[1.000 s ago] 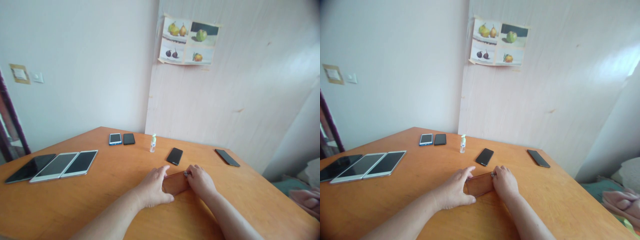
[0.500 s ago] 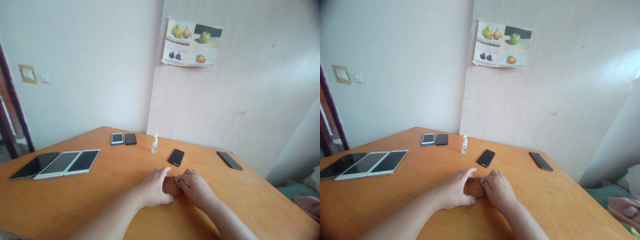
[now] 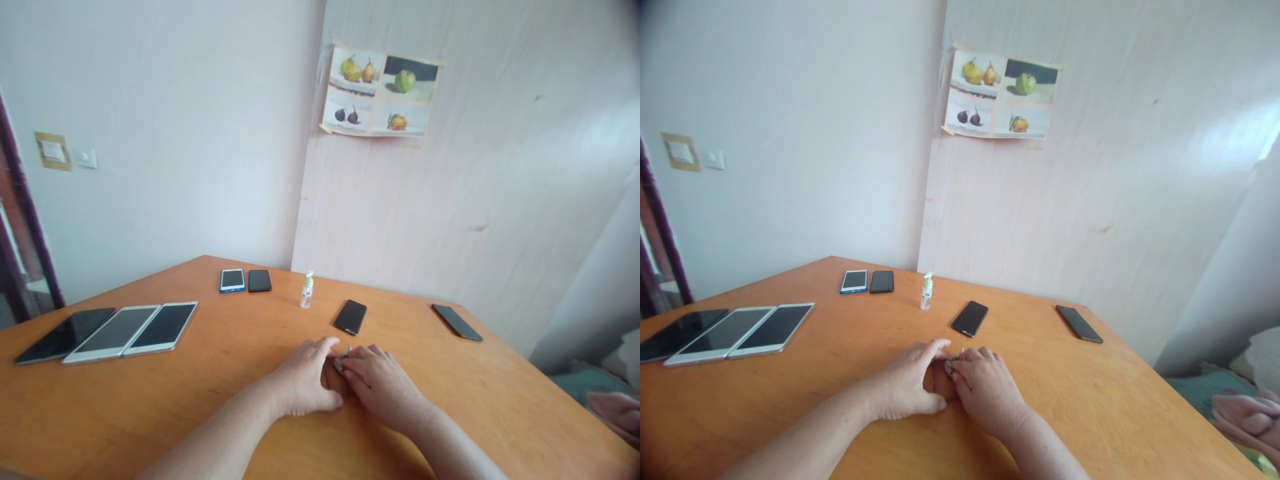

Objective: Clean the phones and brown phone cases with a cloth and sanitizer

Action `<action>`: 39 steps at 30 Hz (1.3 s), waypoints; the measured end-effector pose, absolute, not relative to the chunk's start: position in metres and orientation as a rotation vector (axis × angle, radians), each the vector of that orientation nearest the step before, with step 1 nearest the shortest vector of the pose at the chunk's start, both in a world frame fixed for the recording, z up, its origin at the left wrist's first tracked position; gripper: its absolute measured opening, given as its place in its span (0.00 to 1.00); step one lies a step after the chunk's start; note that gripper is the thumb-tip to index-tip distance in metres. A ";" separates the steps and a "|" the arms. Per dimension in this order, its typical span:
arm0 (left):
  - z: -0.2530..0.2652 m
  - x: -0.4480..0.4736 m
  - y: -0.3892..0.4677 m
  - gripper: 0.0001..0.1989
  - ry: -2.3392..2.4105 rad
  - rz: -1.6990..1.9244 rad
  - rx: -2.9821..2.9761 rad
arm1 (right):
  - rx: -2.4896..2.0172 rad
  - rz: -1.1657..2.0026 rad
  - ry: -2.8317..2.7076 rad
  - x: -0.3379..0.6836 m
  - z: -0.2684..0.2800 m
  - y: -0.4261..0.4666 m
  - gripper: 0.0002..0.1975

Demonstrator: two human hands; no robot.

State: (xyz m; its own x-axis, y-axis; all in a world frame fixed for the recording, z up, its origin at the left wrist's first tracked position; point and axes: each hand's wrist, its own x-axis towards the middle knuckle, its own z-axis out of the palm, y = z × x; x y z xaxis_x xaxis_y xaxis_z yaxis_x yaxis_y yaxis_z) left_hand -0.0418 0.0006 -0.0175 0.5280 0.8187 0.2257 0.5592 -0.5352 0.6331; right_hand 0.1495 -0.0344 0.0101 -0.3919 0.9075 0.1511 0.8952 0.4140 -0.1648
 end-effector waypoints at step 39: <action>-0.011 -0.045 -0.001 0.42 1.099 0.661 2.215 | -1.657 0.238 -2.318 0.171 0.004 -0.032 0.08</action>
